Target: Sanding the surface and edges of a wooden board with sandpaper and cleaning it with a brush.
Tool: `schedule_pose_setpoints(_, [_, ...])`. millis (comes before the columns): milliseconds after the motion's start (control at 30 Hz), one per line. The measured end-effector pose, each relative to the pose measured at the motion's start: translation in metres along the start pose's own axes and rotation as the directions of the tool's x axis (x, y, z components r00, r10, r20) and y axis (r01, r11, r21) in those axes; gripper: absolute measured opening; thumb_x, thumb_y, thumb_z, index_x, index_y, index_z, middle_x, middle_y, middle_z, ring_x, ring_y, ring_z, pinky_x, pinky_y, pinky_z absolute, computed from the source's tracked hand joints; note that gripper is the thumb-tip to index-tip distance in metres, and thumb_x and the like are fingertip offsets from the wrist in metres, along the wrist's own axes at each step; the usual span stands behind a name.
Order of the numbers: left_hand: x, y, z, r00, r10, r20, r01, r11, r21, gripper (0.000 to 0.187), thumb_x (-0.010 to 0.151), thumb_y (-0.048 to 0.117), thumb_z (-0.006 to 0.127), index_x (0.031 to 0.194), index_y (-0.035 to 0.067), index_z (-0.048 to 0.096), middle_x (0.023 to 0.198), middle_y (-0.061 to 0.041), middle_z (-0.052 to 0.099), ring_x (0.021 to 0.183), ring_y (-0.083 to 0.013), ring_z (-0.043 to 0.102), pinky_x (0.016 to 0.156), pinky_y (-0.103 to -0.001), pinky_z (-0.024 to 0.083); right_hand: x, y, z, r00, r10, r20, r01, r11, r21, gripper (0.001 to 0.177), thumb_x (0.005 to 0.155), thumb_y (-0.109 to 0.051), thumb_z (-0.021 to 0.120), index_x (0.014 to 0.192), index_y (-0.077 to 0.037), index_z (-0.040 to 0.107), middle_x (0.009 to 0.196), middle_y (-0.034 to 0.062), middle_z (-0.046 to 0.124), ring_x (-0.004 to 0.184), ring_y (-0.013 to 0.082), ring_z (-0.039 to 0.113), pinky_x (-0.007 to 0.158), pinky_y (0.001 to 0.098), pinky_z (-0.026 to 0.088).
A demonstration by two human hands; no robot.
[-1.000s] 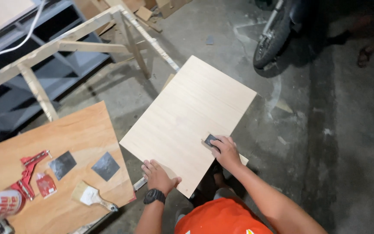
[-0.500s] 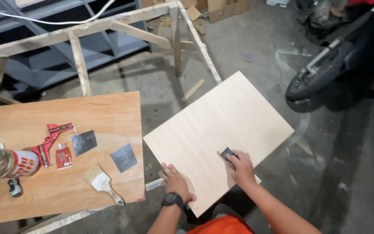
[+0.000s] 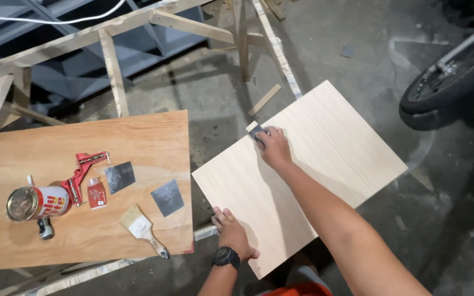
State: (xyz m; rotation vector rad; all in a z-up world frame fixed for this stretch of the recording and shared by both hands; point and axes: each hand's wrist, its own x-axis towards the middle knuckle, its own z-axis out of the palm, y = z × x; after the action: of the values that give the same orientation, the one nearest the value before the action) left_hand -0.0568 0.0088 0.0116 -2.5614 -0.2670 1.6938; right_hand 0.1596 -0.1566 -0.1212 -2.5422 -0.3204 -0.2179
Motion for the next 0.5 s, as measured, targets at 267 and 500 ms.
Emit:
schedule_pose_setpoints(267, [0.009,0.001,0.008,0.998,0.006,-0.067,-0.004,1.000,0.031,0.179,0.074,0.077,0.092,0.163,-0.014,-0.033,0.174,-0.040,-0.037,0.168,-0.0550,-0.002,0.129,-0.045,0.036,-0.223,0.017,-0.110,1.000,0.001,0.013,-0.001,1.000,-0.023,0.034,0.093,-0.011,0.080,0.127,-0.016,0.076,0.128,0.0063,0.070,0.112,0.0336,0.063,0.090,0.0441,0.057])
schedule_pose_setpoints(500, [-0.020,-0.003,-0.014,1.000,0.025,0.011,-0.025,1.000,0.018,0.171,0.080,0.072,0.088,0.163,-0.013,-0.034,0.172,-0.041,-0.039,0.167,-0.0569,-0.003,0.133,-0.048,0.030,-0.204,0.024,-0.090,0.996,-0.070,-0.056,0.063,0.992,-0.112,0.024,0.093,-0.011,0.078,0.117,-0.015,0.076,0.127,0.0135,0.069,0.108,0.0401,0.064,0.088,0.0521,0.054])
